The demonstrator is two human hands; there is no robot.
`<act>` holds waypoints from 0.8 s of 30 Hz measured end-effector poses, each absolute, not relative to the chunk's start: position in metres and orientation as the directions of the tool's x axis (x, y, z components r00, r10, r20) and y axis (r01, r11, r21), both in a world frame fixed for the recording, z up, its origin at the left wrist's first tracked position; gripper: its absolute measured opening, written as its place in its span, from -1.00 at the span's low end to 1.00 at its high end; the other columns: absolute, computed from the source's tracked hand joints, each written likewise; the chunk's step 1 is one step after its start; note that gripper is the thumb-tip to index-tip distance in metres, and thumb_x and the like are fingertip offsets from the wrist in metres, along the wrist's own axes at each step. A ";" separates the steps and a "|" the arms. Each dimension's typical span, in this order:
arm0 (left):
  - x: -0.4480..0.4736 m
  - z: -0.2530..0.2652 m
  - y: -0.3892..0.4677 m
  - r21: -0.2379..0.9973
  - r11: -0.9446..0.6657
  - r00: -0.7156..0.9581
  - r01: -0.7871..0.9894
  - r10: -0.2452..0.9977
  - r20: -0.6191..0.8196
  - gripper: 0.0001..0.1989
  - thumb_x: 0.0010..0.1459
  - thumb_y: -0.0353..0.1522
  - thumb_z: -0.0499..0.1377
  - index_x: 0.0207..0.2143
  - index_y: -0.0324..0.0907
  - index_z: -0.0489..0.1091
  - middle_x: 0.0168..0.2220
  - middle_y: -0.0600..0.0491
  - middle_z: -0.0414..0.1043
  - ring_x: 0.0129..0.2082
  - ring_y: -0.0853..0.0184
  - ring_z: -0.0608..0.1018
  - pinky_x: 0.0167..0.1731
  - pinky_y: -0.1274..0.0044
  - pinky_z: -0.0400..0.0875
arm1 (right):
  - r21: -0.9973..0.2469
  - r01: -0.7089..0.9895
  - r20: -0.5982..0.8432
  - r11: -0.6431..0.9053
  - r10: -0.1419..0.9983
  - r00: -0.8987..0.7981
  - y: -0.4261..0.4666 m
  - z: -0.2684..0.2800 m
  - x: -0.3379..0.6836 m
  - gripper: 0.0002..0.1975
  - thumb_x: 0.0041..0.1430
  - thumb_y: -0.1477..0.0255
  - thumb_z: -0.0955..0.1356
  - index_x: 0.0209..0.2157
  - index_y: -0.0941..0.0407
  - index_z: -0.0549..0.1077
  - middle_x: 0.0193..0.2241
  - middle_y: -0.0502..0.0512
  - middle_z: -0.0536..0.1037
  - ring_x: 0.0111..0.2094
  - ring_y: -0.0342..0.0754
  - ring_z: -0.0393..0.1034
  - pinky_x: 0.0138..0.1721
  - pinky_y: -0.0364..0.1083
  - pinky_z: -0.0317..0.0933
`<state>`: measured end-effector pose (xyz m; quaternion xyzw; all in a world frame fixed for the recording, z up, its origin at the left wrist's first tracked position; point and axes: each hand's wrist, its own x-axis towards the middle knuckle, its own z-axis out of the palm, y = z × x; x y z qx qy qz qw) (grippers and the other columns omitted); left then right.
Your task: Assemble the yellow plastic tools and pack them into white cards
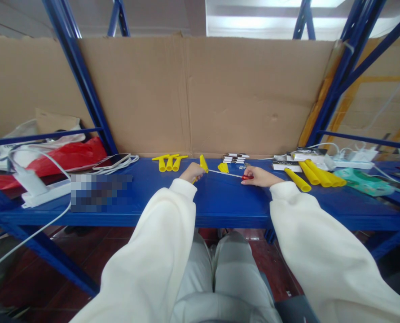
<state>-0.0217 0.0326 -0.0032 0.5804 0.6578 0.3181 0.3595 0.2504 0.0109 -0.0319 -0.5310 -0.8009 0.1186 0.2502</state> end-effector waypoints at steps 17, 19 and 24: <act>-0.022 -0.002 0.032 0.821 0.138 -0.061 0.553 0.990 -0.125 -0.90 0.16 -0.57 0.19 -0.40 -0.26 0.40 -0.72 0.23 0.17 -0.75 0.52 0.22 -0.67 0.63 0.06 | -0.468 0.787 0.305 0.402 0.909 -0.283 0.010 -0.031 0.249 -0.63 -0.09 0.12 0.48 -0.46 0.07 0.34 -0.52 0.01 0.50 -0.46 -0.05 0.38 -0.40 -0.09 0.22; -0.022 -0.001 0.032 0.822 0.138 -0.063 0.552 0.990 -0.124 -0.89 0.16 -0.57 0.19 -0.41 -0.26 0.39 -0.72 0.23 0.16 -0.75 0.52 0.22 -0.68 0.64 0.05 | -0.469 0.789 0.296 0.396 0.913 -0.282 0.009 -0.030 0.249 -0.63 -0.07 0.11 0.47 -0.48 0.07 0.33 -0.54 0.00 0.48 -0.48 -0.06 0.36 -0.41 -0.09 0.21; -0.021 0.000 0.029 0.830 0.134 -0.063 0.541 0.991 -0.119 -0.84 0.17 -0.59 0.17 -0.45 -0.25 0.36 -0.72 0.23 0.15 -0.75 0.53 0.21 -0.68 0.64 0.04 | -0.502 0.791 0.175 0.351 0.936 -0.305 0.003 -0.024 0.247 -0.64 0.10 0.08 0.36 -0.51 0.09 0.39 -0.58 0.05 0.47 -0.53 -0.07 0.34 -0.43 -0.08 0.20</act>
